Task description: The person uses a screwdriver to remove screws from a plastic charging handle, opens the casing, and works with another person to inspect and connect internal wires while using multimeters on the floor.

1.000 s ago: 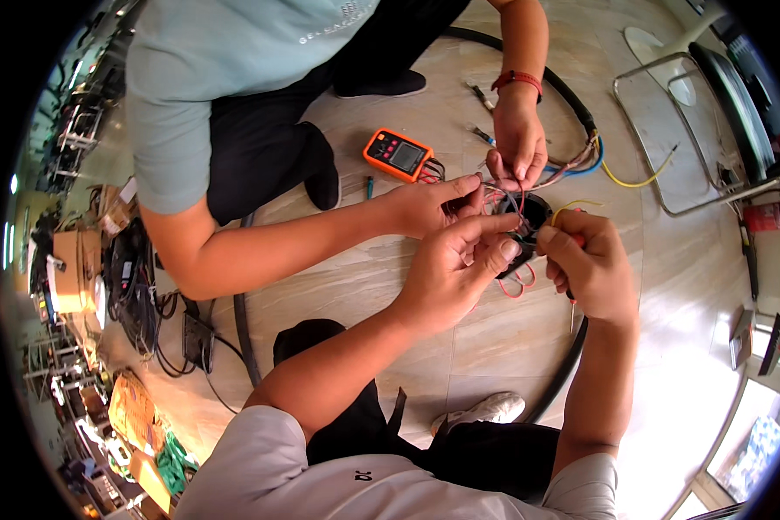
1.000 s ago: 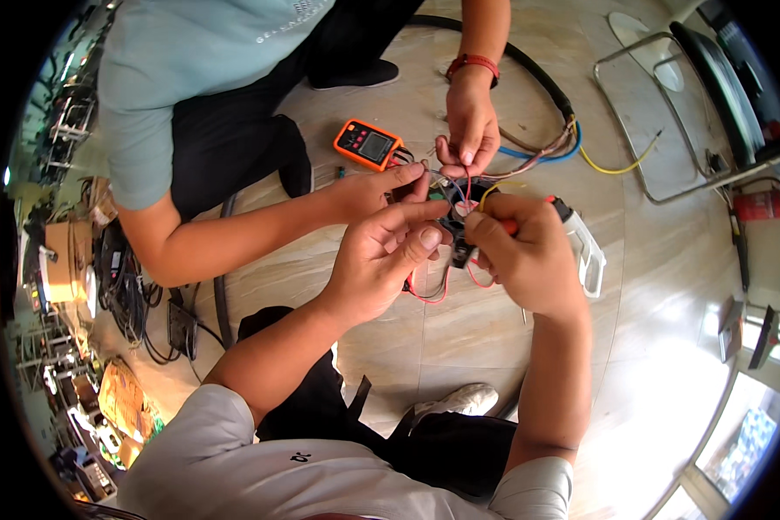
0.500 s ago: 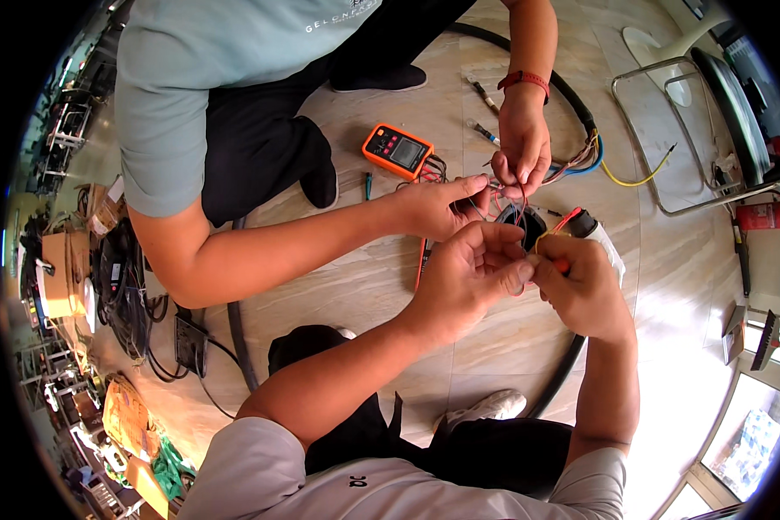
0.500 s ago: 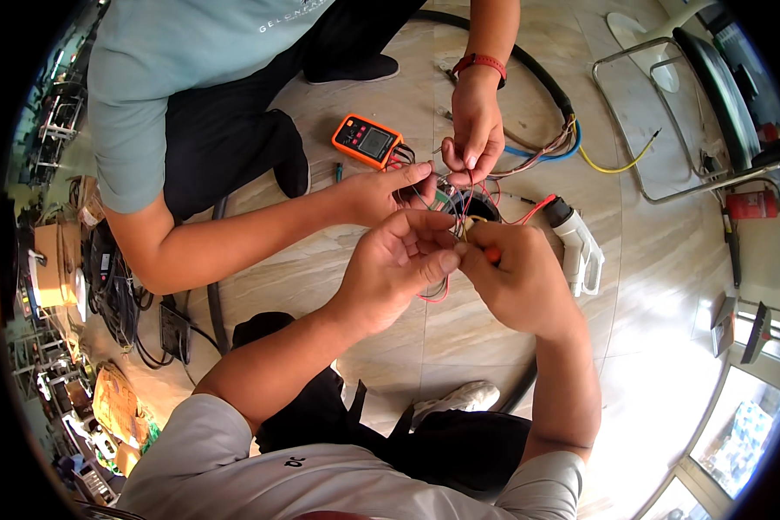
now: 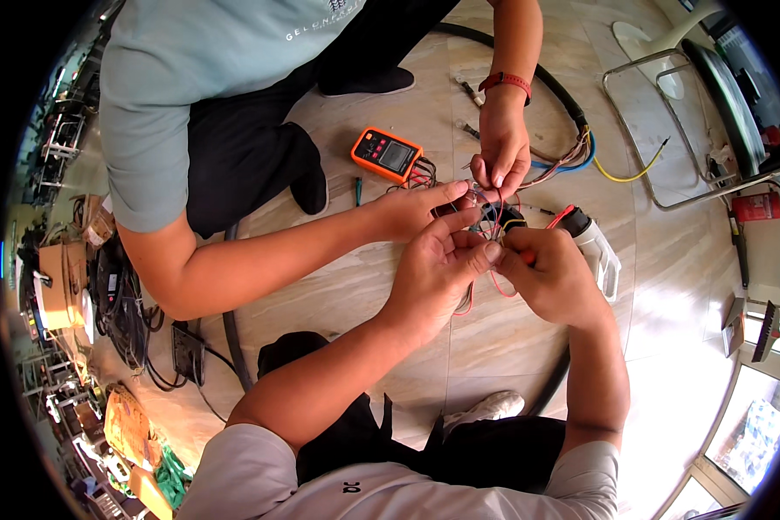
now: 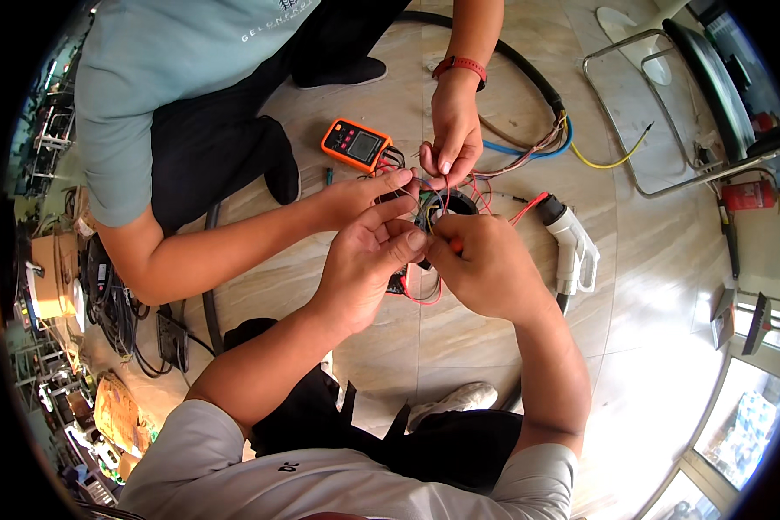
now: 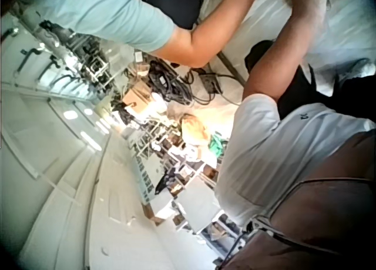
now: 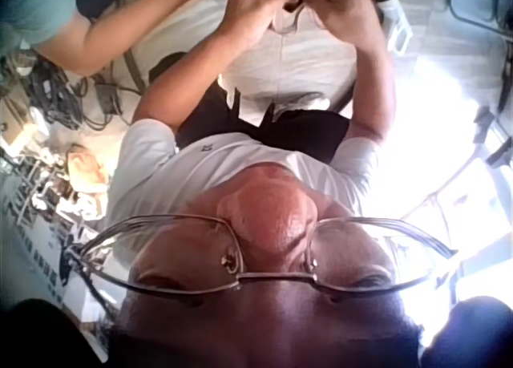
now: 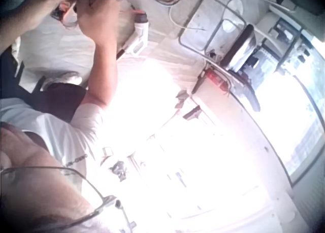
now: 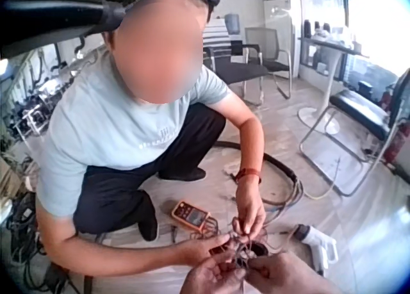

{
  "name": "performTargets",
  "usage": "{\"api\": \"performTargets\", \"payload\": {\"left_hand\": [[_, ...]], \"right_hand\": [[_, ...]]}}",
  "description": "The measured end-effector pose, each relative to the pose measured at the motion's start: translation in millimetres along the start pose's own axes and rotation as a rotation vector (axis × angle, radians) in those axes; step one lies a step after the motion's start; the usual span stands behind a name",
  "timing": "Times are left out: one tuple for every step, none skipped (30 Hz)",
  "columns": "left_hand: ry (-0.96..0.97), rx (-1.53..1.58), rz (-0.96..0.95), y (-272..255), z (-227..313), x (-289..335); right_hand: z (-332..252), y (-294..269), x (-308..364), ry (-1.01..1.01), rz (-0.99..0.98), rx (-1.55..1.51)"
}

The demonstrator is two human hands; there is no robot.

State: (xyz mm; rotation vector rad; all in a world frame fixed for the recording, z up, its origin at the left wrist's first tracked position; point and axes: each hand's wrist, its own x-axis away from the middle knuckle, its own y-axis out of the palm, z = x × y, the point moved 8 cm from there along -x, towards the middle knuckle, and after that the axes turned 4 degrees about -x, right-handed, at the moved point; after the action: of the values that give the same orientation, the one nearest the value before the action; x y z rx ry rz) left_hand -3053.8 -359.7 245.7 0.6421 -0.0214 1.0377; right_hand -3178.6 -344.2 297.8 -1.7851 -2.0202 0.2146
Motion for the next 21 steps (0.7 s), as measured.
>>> {"api": "performTargets", "payload": {"left_hand": [[-0.017, 0.006, -0.009, -0.4, -3.0, -2.1], [-0.021, 0.018, -0.027, 1.7, -3.8, -3.6], [-0.024, 0.029, -0.044, 4.2, -4.7, -5.0], [-0.030, 0.037, -0.058, 5.6, -5.3, -5.6], [0.004, 0.047, -0.056, 4.4, -3.8, -6.8], [0.039, 0.056, -0.054, 2.4, -2.9, -8.3], [0.071, 0.068, -0.056, 1.7, -2.5, -10.1], [0.078, 0.049, -0.026, -1.2, -2.4, -11.7], [0.086, 0.030, 0.003, -5.0, -1.5, -12.9], [0.095, 0.008, 0.035, -9.2, 0.6, -13.2], [0.083, 0.009, 0.002, -8.7, 4.1, -11.6], [0.103, 0.003, -0.009, -8.7, 7.2, -10.5], [0.121, -0.001, -0.022, -8.2, 8.3, -9.6], [0.138, -0.005, -0.036, -6.7, 9.2, -9.0], [0.159, 0.028, -0.041, -4.1, 11.4, -7.8], [0.181, 0.062, -0.043, -0.8, 14.1, -5.9], [0.203, 0.095, -0.045, 1.4, 16.2, -4.7], [0.221, 0.069, -0.061, 2.7, 17.6, -3.7], [0.239, 0.041, -0.077, 2.9, 19.8, -2.7], [0.268, -0.004, -0.079, 3.6, 21.9, -2.4], [0.298, -0.048, -0.080, 4.3, 23.9, -2.3]], "right_hand": [[0.1, 0.2, 0.6, -0.007, -0.003, -0.003], [2.0, -0.2, 0.6, -0.004, 0.001, -0.023], [4.8, -0.3, 0.3, -0.001, 0.004, -0.043], [7.5, 0.2, 0.1, 0.002, 0.005, -0.068], [8.9, 2.0, -0.4, -0.005, -0.018, -0.072], [10.1, 3.3, -1.3, -0.011, -0.041, -0.076], [11.6, 3.9, -1.7, -0.013, -0.061, -0.077], [14.2, 3.4, -2.9, 0.010, -0.066, -0.129], [16.5, 2.8, -4.7, 0.033, -0.070, -0.181], [18.2, 2.1, -6.7, 0.053, -0.075, -0.235], [21.1, 2.0, -7.9, 0.085, -0.095, -0.289], [24.3, 1.2, -8.6, 0.117, -0.115, -0.343], [28.0, 2.0, -7.8, 0.153, -0.132, -0.397], [28.8, 3.1, -7.7, 0.139, -0.129, -0.454], [30.5, 5.2, -7.8, 0.124, -0.126, -0.511], [31.4, 6.2, -7.9, 0.110, -0.124, -0.567], [33.1, 5.4, -7.1, 0.128, -0.125, -0.559], [34.0, 3.5, -6.3, 0.147, -0.125, -0.550], [35.5, 2.3, -5.6, 0.164, -0.126, -0.543], [33.9, 1.1, -4.8, 0.121, -0.116, -0.497], [32.6, 1.5, -3.3, 0.079, -0.106, -0.450]]}}
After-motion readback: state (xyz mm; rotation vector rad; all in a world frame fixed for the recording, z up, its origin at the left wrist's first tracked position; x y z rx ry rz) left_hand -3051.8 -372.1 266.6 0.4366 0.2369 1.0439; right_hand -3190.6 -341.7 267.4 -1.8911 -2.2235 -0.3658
